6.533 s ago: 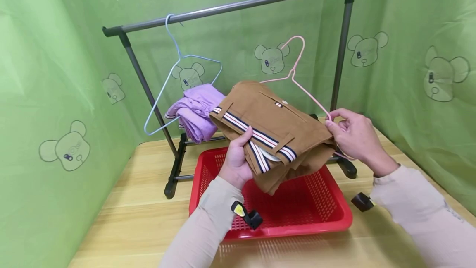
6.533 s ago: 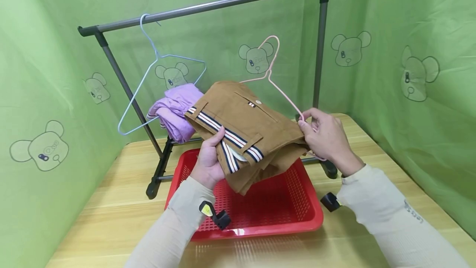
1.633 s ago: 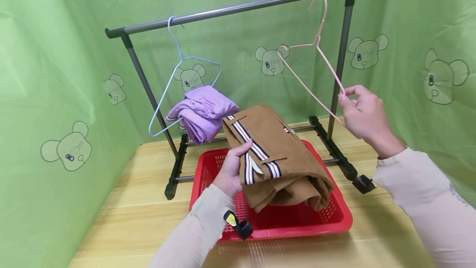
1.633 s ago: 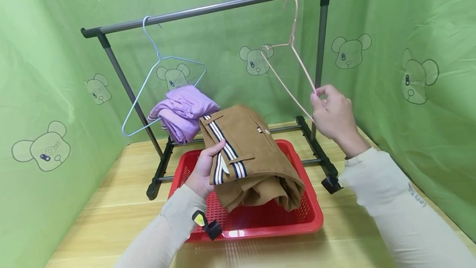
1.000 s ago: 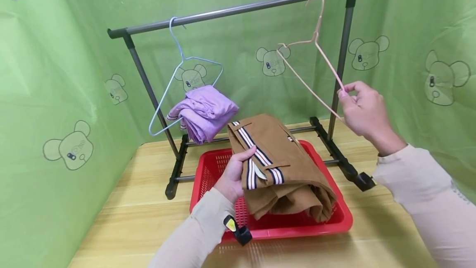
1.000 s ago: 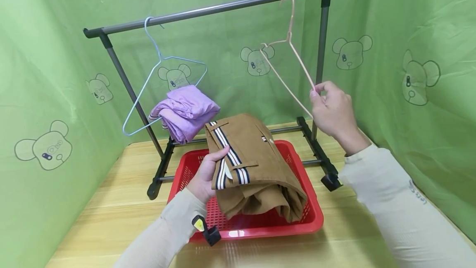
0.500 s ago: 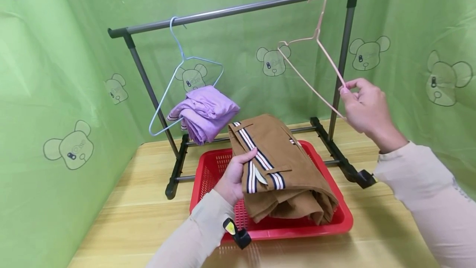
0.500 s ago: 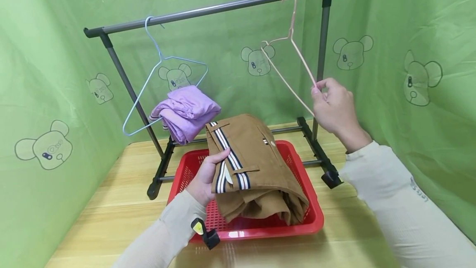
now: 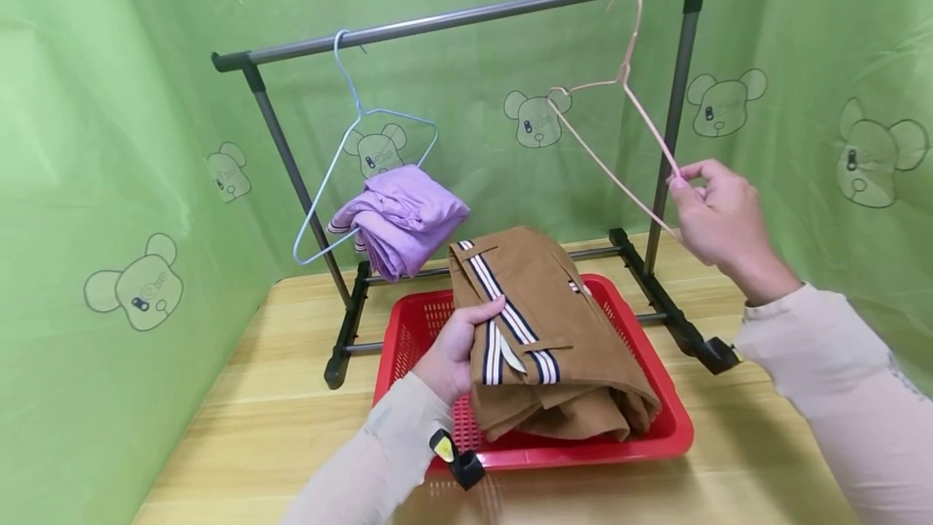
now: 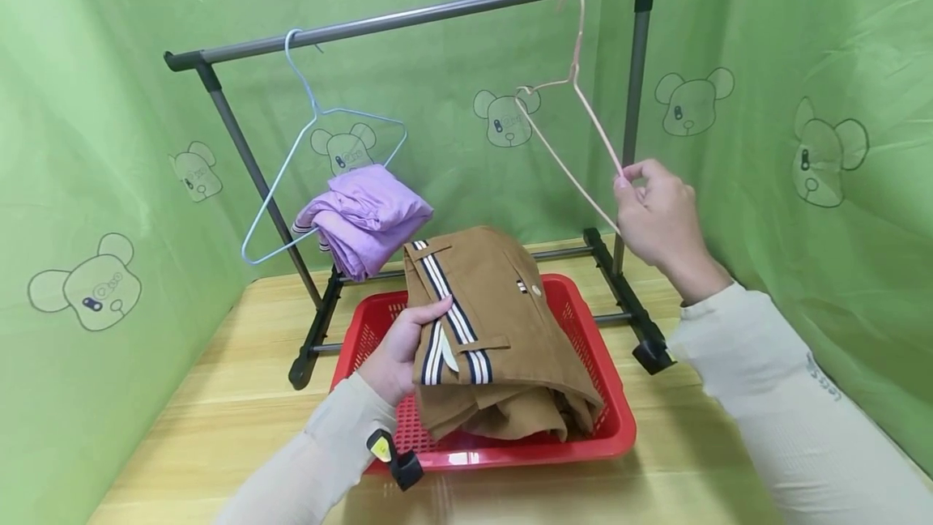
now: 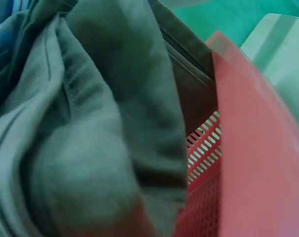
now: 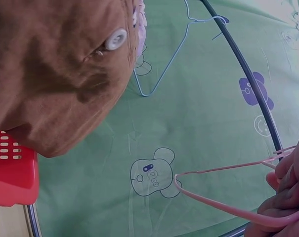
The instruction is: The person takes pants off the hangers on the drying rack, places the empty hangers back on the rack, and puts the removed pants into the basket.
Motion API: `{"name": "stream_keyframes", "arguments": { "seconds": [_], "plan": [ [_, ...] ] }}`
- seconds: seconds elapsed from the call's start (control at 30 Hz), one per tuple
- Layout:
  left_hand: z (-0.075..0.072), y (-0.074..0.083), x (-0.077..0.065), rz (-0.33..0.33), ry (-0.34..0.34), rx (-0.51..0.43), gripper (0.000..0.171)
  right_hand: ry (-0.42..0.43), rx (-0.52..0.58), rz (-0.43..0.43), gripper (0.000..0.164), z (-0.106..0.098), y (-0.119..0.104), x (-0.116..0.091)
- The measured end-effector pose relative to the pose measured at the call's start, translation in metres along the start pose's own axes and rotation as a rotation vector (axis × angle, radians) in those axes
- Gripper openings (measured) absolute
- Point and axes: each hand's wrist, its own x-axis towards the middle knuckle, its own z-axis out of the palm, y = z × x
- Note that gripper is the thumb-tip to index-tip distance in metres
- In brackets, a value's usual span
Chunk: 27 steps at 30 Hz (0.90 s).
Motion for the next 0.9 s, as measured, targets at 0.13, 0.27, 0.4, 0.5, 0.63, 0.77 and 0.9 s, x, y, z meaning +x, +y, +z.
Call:
{"name": "stream_keyframes", "arguments": {
  "seconds": [0.13,0.27,0.4,0.5,0.63,0.77,0.9],
  "plan": [
    [-0.002,0.0,-0.003,-0.018,0.028,0.028,0.017,-0.006,0.001,0.001,0.047,0.0,0.001,0.0],
    [-0.005,0.0,-0.006,-0.028,0.051,0.042,0.019,-0.007,-0.002,0.003,0.047,0.0,0.003,-0.001],
    [-0.008,0.003,-0.009,-0.022,0.092,0.054,0.024,-0.001,-0.011,0.001,0.048,0.001,0.003,-0.001],
    [-0.01,0.005,-0.012,-0.029,0.113,0.074,0.026,0.0,-0.013,0.004,0.048,0.002,0.003,-0.001],
    [-0.014,0.007,-0.013,-0.046,0.145,0.115,0.024,-0.006,-0.007,0.007,0.047,0.003,0.003,-0.001],
    [-0.021,0.005,-0.013,-0.068,0.189,0.175,0.024,-0.007,-0.006,0.003,0.047,0.004,0.004,-0.001],
    [-0.028,0.006,-0.014,-0.096,0.202,0.226,0.024,-0.004,-0.007,-0.005,0.046,0.004,0.005,-0.001]
  ]
}}
